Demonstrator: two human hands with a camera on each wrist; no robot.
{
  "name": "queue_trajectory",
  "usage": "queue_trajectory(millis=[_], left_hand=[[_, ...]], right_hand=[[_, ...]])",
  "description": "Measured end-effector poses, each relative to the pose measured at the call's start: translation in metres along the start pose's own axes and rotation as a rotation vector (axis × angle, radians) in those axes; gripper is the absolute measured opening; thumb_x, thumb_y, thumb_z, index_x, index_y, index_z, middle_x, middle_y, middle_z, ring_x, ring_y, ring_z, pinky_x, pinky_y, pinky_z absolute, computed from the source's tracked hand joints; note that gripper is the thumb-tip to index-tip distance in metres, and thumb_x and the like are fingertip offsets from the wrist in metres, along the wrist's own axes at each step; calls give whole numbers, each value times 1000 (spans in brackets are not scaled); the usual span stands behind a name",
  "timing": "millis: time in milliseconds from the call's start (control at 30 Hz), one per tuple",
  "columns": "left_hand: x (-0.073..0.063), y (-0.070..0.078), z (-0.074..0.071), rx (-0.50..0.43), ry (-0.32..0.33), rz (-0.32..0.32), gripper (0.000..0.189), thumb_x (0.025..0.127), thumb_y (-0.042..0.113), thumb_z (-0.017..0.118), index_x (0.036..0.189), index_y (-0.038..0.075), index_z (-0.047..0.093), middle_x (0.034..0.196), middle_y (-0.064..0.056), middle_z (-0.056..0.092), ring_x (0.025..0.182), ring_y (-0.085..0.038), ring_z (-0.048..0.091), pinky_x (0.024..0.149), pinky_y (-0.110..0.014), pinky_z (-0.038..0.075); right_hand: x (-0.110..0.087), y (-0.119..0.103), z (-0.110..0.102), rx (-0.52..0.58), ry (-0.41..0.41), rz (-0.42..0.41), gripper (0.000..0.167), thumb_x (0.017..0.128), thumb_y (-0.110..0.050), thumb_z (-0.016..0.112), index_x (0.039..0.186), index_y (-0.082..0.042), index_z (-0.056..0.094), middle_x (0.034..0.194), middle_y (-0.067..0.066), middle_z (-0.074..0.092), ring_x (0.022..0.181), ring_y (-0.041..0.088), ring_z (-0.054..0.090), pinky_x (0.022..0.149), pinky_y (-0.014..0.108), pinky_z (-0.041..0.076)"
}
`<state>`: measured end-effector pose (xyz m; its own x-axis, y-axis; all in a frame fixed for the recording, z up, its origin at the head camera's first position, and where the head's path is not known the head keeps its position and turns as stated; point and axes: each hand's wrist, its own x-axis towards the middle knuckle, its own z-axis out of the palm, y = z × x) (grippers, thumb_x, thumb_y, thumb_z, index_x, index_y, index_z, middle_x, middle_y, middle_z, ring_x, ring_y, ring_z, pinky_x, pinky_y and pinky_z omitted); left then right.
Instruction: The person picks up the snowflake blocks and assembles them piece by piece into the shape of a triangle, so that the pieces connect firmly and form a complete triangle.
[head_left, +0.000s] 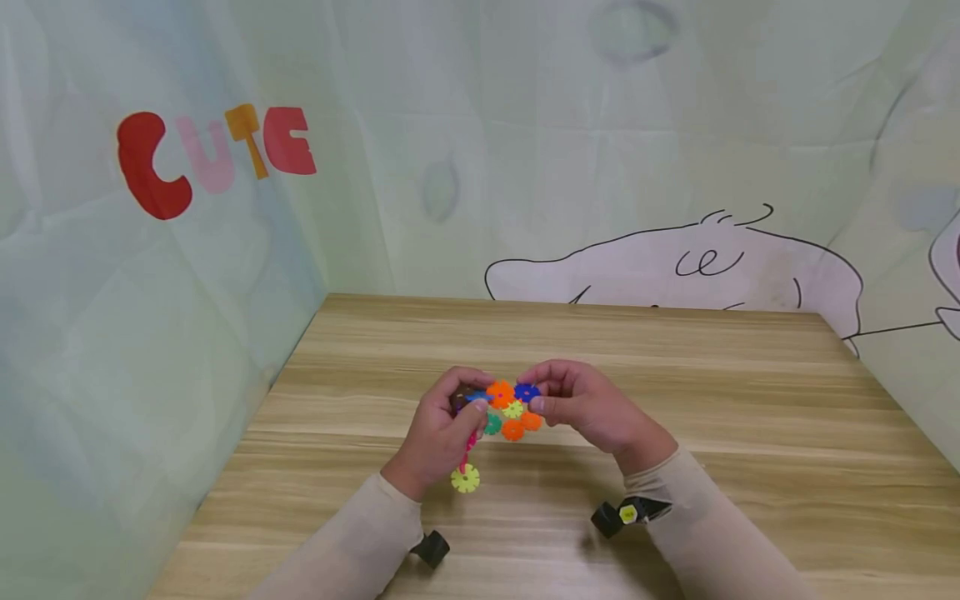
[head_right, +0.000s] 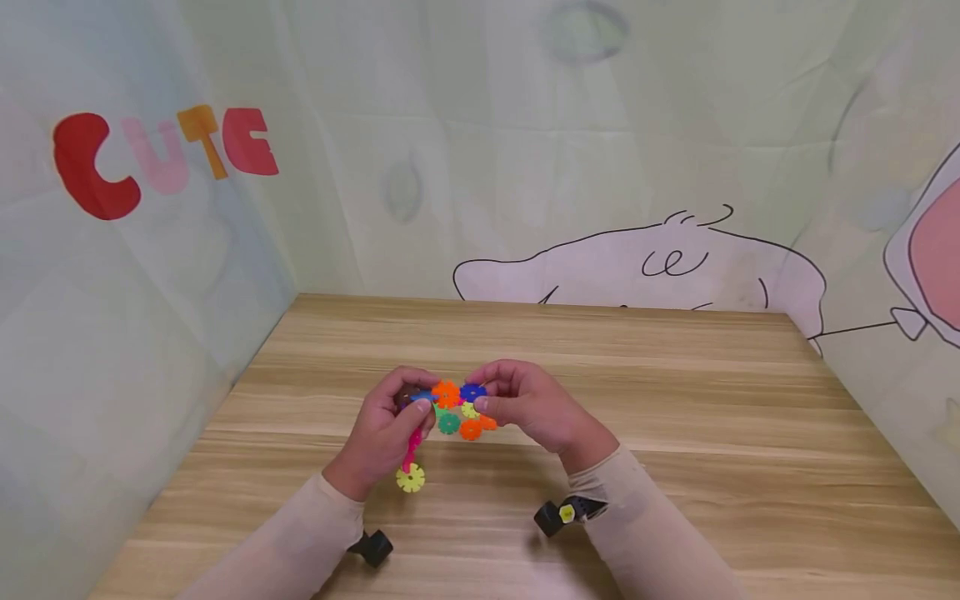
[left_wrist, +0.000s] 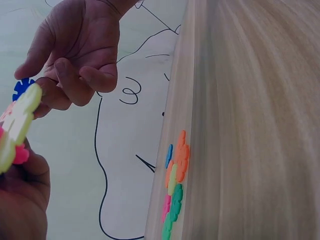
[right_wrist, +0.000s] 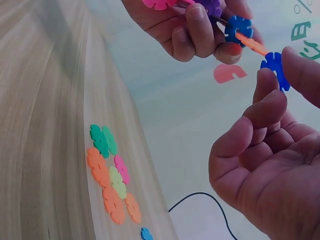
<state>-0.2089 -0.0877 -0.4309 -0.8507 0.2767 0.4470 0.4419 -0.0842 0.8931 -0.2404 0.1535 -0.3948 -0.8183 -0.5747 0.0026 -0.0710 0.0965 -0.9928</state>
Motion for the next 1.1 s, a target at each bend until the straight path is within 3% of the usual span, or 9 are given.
queue_trajectory(millis=[333,567,867,1100], left_hand=[[-1,-1,-1,10,-28,-4,25,102,-2,51,125,-1,58,81,-5,54,64,-11,50,56,-20,47],[-1,1,-1,15,-49,3,25,102,-2,51,126,1,57,84,-5,54,64,-10,50,57,-20,47],[-2,1,2,50,-55,-15,24,102,-1,50,124,3,57,81,-6,54,67,-11,51,59,-21,49],[-1,2,3,55,-19,-40,23,103,1,51,125,3,58,81,-8,55,67,-12,52,60,-22,50]], right_hand=[[0,3,1,90,-56,-54,31,101,-1,66,125,16,56,101,8,68,87,13,67,81,26,61],[0,3,3,52,-42,-37,27,101,-5,68,123,10,60,99,7,67,86,15,66,81,25,60],[1,5,4,47,-45,-63,26,100,-3,68,120,12,60,96,7,68,83,13,66,78,24,60],[2,8,-4,-47,-7,-64,34,104,-9,64,133,8,58,99,11,65,85,17,65,83,29,61]])
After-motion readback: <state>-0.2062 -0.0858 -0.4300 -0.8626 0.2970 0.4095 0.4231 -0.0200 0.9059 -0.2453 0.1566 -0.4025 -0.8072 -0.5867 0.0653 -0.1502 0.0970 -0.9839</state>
